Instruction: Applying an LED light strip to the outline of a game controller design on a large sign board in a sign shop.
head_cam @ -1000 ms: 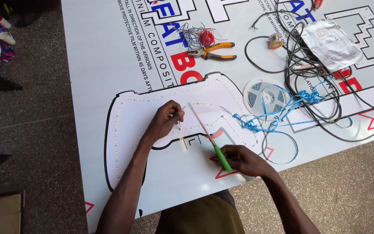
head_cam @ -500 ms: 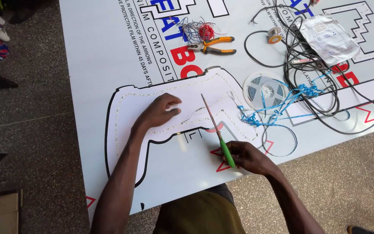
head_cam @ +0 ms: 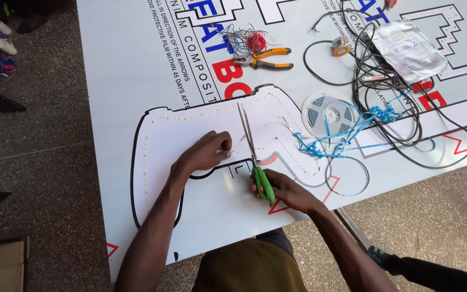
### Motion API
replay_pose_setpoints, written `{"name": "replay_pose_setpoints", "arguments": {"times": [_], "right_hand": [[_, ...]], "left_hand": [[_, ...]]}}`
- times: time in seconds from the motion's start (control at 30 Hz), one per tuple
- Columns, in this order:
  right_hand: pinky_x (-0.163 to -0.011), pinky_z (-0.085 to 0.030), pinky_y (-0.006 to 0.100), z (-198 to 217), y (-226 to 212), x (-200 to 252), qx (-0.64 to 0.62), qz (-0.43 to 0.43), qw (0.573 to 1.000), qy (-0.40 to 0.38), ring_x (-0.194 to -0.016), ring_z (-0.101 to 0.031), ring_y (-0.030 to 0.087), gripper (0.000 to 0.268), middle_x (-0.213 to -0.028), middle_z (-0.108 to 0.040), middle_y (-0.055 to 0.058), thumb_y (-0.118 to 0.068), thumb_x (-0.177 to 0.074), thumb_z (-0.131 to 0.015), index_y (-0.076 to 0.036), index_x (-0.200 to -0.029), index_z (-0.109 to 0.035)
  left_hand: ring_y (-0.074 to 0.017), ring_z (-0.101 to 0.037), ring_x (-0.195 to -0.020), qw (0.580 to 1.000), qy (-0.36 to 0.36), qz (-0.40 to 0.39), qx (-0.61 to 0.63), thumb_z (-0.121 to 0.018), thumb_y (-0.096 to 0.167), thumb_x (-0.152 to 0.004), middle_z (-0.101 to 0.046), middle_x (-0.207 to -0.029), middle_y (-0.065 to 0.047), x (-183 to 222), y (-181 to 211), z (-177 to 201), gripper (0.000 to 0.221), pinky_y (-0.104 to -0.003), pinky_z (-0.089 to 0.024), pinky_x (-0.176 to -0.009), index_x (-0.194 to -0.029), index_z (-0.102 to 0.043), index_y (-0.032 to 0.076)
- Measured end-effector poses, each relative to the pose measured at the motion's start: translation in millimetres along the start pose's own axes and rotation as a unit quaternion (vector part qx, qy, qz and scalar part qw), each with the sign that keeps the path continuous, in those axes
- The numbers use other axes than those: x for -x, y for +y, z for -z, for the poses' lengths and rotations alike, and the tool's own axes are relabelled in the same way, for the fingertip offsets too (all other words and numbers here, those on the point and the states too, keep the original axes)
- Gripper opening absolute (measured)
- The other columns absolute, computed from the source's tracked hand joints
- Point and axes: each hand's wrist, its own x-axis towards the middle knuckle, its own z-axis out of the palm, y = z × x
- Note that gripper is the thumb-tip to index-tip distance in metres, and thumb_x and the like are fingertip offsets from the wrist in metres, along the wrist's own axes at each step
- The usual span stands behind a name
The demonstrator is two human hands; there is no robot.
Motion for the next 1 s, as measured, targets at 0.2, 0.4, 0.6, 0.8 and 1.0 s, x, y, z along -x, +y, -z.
{"name": "replay_pose_setpoints", "arguments": {"times": [0.2,0.4,0.6,0.8,1.0], "right_hand": [[-0.070,-0.069,0.035,11.4,-6.0,-18.7,-0.007,0.007,1.000,0.005,-0.104,-0.080,0.029,0.045,-0.107,-0.075,0.017,-0.038,-0.107,-0.069,0.002,-0.127,-0.071],[-0.074,-0.064,0.040,64.9,-38.5,-14.9,0.012,0.042,0.999,0.033,-0.098,-0.075,0.030,0.032,-0.099,-0.074,0.015,-0.028,-0.105,-0.073,0.002,-0.119,-0.073],[-0.084,-0.058,0.040,169.8,-44.6,-6.7,0.026,0.071,0.996,0.051,-0.099,-0.071,0.026,0.026,-0.098,-0.075,0.011,-0.024,-0.104,-0.076,-0.003,-0.119,-0.075],[-0.089,-0.057,0.043,276.1,-44.2,17.0,0.020,0.068,0.997,0.002,-0.098,-0.071,0.025,0.031,-0.102,-0.076,0.014,-0.025,-0.107,-0.077,-0.001,-0.126,-0.073],[-0.085,-0.059,0.042,363.1,-19.5,40.6,-0.006,0.053,0.998,-0.020,-0.091,-0.072,0.025,0.030,-0.099,-0.076,0.013,-0.022,-0.106,-0.077,0.000,-0.126,-0.074]], "left_hand": [[-0.0244,-0.063,-0.113,0.996,0.035,-0.015,0.081,-0.077,0.013,-0.107,-0.074,-0.104,-0.005,-8.5,-16.7,-14.8,0.018,-0.045,-0.051,-0.107,-0.120,-0.064,0.014],[-0.0323,-0.066,-0.120,0.990,0.125,0.019,0.060,-0.074,0.017,-0.107,-0.064,-0.131,-0.014,-4.5,15.9,-19.5,0.035,-0.049,-0.057,-0.108,-0.141,-0.062,0.018],[-0.0287,-0.065,-0.117,0.982,0.180,0.006,0.064,-0.069,0.022,-0.113,-0.061,-0.121,-0.009,-55.3,82.6,-43.8,0.027,-0.044,-0.056,-0.106,-0.139,-0.066,0.015],[-0.0337,-0.067,-0.110,0.968,0.175,-0.089,0.154,-0.068,0.008,-0.111,-0.067,-0.110,-0.014,-161.8,184.5,-99.4,0.024,-0.049,-0.060,-0.096,-0.135,-0.069,0.008],[-0.0368,-0.076,-0.096,0.942,0.210,-0.108,0.238,-0.066,0.003,-0.108,-0.076,-0.102,-0.022,-280.3,213.0,-158.9,0.013,-0.052,-0.062,-0.080,-0.121,-0.069,0.003]]}}
